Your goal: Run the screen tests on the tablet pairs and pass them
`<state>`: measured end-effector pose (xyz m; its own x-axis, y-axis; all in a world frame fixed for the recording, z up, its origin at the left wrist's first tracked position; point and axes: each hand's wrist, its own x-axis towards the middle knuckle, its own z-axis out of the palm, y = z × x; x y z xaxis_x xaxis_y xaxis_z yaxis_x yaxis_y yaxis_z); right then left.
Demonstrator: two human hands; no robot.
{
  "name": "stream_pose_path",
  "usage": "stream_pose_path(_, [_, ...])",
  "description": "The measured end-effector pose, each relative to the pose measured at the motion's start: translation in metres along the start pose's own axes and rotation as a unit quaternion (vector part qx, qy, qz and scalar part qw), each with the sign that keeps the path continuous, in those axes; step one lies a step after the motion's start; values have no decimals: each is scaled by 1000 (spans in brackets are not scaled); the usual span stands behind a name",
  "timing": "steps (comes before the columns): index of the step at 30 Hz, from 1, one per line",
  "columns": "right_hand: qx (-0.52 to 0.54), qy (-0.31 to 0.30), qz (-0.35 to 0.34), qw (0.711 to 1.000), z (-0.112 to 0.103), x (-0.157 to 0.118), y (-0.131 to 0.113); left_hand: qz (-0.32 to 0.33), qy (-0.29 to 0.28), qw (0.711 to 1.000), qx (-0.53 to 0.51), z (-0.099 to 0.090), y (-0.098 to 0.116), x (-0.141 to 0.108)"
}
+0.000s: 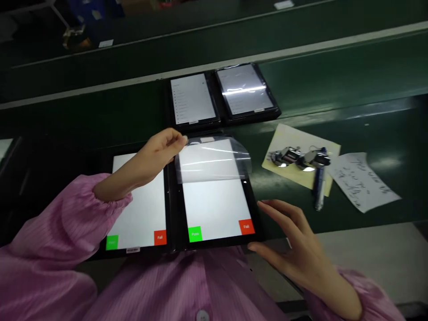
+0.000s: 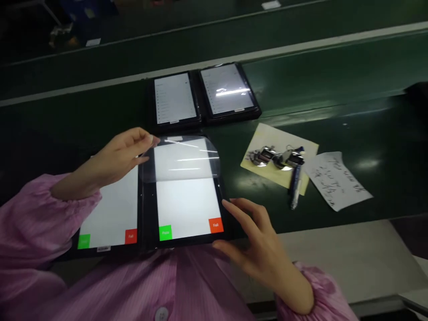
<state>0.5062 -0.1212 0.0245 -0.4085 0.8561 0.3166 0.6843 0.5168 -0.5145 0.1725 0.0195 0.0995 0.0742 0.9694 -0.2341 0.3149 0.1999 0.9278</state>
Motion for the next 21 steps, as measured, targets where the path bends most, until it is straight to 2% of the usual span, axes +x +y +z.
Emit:
stream_pose_path(3, [22, -4, 69, 997, 17, -19, 2, 3, -4, 1000, -1, 5, -8, 1])
stream_pose_path(6, [71, 11, 90, 993, 30, -32, 1, -9, 26, 1000, -6, 7, -9, 2])
stream_pose_path(9, [104, 28, 103, 989, 28, -32, 2, -23, 35, 999, -14, 7, -6, 3])
stream_pose_path(11, [135, 15, 112, 984, 17, -20, 8, -17, 37, 999, -25, 4, 0, 6])
stream_pose_path(13, [200, -1, 140, 970, 2, 3, 18, 17, 56, 998, -38, -4, 11, 8])
stream_pose_path(16, [346, -33, 210, 914, -13, 57, 31, 122, 79, 988, -50, -21, 28, 1])
stream_pose_path(17, [382, -57, 231, 893, -15, 78, 34, 151, 54, 986, -47, -26, 31, -7])
stream_pose_path(18, [398, -89, 240, 881, -15, 98, 37, 168, 1, 985, -31, -29, 31, -19])
stream_pose_path(20, [371, -156, 223, 888, -11, 133, 37, 159, -158, 973, 54, -28, 23, -48])
stream_pose_path(21, [341, -180, 202, 900, -7, 146, 35, 143, -237, 954, 114, -24, 17, -64])
